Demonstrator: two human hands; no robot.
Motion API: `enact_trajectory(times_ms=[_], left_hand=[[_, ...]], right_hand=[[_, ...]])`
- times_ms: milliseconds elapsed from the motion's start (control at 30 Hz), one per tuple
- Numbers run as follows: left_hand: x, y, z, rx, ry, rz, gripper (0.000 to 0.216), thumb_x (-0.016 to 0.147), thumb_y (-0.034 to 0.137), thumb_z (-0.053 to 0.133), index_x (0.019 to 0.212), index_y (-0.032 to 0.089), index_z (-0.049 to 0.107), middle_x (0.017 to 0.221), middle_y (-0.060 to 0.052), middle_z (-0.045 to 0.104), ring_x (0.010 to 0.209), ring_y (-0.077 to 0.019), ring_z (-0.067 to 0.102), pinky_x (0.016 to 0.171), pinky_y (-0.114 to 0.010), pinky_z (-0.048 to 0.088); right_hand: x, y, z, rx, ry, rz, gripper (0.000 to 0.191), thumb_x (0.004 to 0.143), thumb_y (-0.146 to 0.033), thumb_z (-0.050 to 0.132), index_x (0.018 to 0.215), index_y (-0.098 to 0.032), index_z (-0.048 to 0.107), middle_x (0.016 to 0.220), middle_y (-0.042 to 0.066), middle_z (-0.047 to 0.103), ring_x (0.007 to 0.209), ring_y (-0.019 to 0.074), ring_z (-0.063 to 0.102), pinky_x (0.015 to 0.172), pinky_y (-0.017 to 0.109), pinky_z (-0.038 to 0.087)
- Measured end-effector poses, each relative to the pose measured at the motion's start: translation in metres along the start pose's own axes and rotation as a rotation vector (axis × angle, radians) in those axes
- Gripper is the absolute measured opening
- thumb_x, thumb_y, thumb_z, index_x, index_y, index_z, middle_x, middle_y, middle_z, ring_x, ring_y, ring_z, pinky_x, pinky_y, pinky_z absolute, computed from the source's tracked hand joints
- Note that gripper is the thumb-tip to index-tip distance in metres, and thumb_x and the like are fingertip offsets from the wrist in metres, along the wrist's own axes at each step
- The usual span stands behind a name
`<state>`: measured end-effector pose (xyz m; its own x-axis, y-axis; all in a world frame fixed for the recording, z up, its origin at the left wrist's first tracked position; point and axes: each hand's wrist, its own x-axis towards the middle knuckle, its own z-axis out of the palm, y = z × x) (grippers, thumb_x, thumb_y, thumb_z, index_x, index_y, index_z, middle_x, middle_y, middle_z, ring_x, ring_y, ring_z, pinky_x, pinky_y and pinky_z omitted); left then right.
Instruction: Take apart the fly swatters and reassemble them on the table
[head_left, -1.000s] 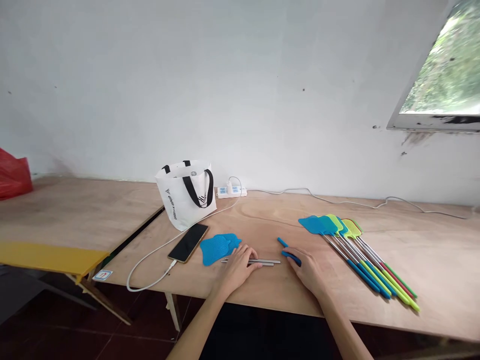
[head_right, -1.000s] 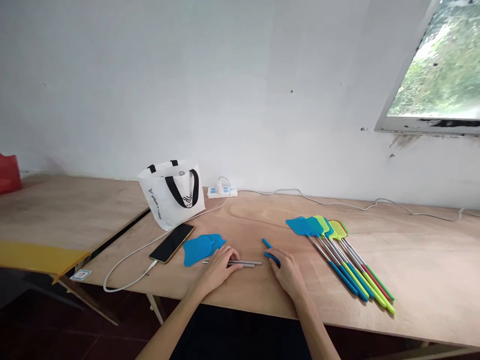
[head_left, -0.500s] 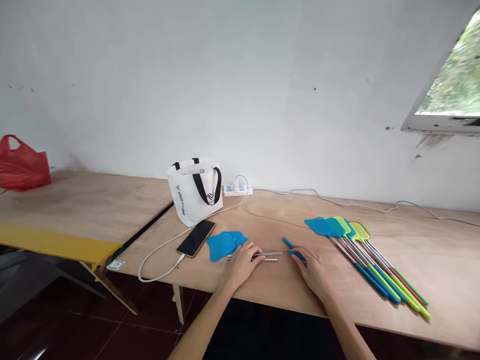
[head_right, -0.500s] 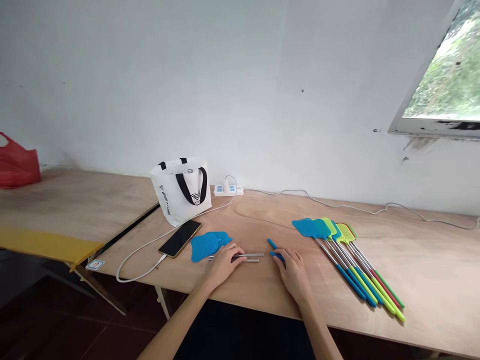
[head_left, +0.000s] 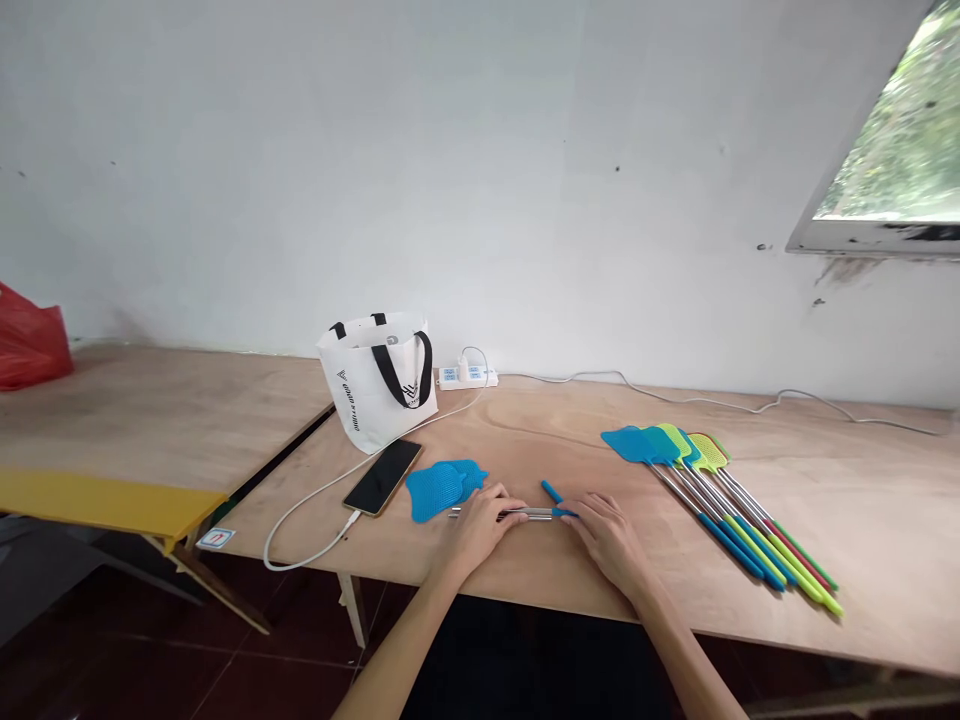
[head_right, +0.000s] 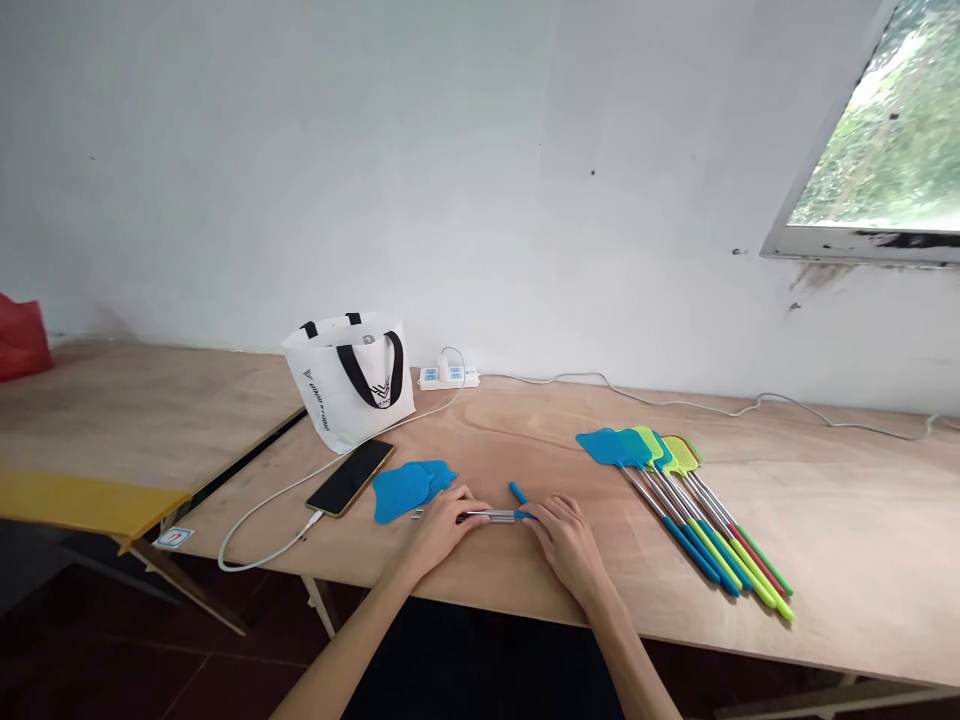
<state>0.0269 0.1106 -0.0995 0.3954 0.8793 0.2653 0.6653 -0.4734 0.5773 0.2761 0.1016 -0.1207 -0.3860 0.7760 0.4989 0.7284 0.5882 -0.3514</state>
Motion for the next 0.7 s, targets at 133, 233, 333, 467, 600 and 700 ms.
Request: enact_trajectory(times_ms=[133, 233, 333, 467, 600, 700], left_hand=[[-0.001, -0.004, 0.005, 0.012, -0.007, 0.07, 0.026, 0.1, 0.043, 0.055, 0.109, 0.032, 0.076, 0.1, -0.001, 0.067, 0.1, -0.0193, 0.06, 0.091, -0.032, 0.046], [-0.001, -0.003, 0.005, 0.048, 0.0, 0.061, 0.026, 0.101, 0.042, 0.054, 0.11, 0.032, 0.076, 0.1, -0.001, 0.067, 0.101, -0.0196, 0.06, 0.093, -0.034, 0.045], [0.0, 0.0, 0.003, 0.08, 0.021, 0.007, 0.027, 0.102, 0.042, 0.051, 0.11, 0.03, 0.074, 0.104, -0.002, 0.068, 0.103, -0.0207, 0.061, 0.097, -0.038, 0.042], [0.0, 0.0, 0.004, 0.091, 0.086, -0.04, 0.022, 0.102, 0.038, 0.05, 0.102, 0.027, 0.07, 0.107, -0.001, 0.067, 0.107, -0.0217, 0.06, 0.096, -0.038, 0.041], [0.0, -0.004, 0.006, 0.084, 0.131, -0.057, 0.013, 0.101, 0.025, 0.047, 0.099, 0.025, 0.06, 0.106, 0.0, 0.066, 0.104, -0.0199, 0.061, 0.091, -0.036, 0.041], [0.0, -0.005, 0.005, 0.093, 0.128, -0.036, 0.021, 0.101, 0.016, 0.04, 0.094, 0.024, 0.057, 0.101, 0.0, 0.066, 0.102, -0.0192, 0.061, 0.09, -0.035, 0.04]], right_hand=[[0.003, -0.015, 0.003, 0.021, -0.071, -0.037, 0.038, 0.107, -0.038, 0.037, 0.119, -0.03, 0.072, 0.106, 0.006, 0.076, 0.096, 0.0252, 0.068, 0.089, 0.042, 0.05], [0.004, -0.022, 0.004, 0.011, -0.066, -0.029, 0.036, 0.107, -0.038, 0.038, 0.123, -0.032, 0.07, 0.112, 0.005, 0.075, 0.105, 0.0257, 0.066, 0.097, 0.044, 0.047], [0.004, -0.019, 0.006, -0.025, -0.006, 0.025, 0.035, 0.106, -0.042, 0.04, 0.123, -0.033, 0.069, 0.123, 0.005, 0.071, 0.116, 0.0262, 0.063, 0.103, 0.046, 0.044], [0.001, -0.01, 0.009, -0.059, 0.04, 0.14, 0.036, 0.106, -0.046, 0.039, 0.117, -0.032, 0.07, 0.123, 0.005, 0.07, 0.115, 0.0258, 0.063, 0.101, 0.045, 0.046], [-0.001, -0.002, 0.01, -0.051, 0.03, 0.206, 0.032, 0.103, -0.049, 0.045, 0.118, -0.033, 0.067, 0.123, 0.003, 0.07, 0.115, 0.0263, 0.064, 0.1, 0.045, 0.047], [-0.003, 0.004, 0.009, -0.045, 0.061, 0.253, 0.031, 0.101, -0.049, 0.046, 0.118, -0.03, 0.064, 0.118, 0.005, 0.071, 0.112, 0.0276, 0.065, 0.098, 0.046, 0.047]])
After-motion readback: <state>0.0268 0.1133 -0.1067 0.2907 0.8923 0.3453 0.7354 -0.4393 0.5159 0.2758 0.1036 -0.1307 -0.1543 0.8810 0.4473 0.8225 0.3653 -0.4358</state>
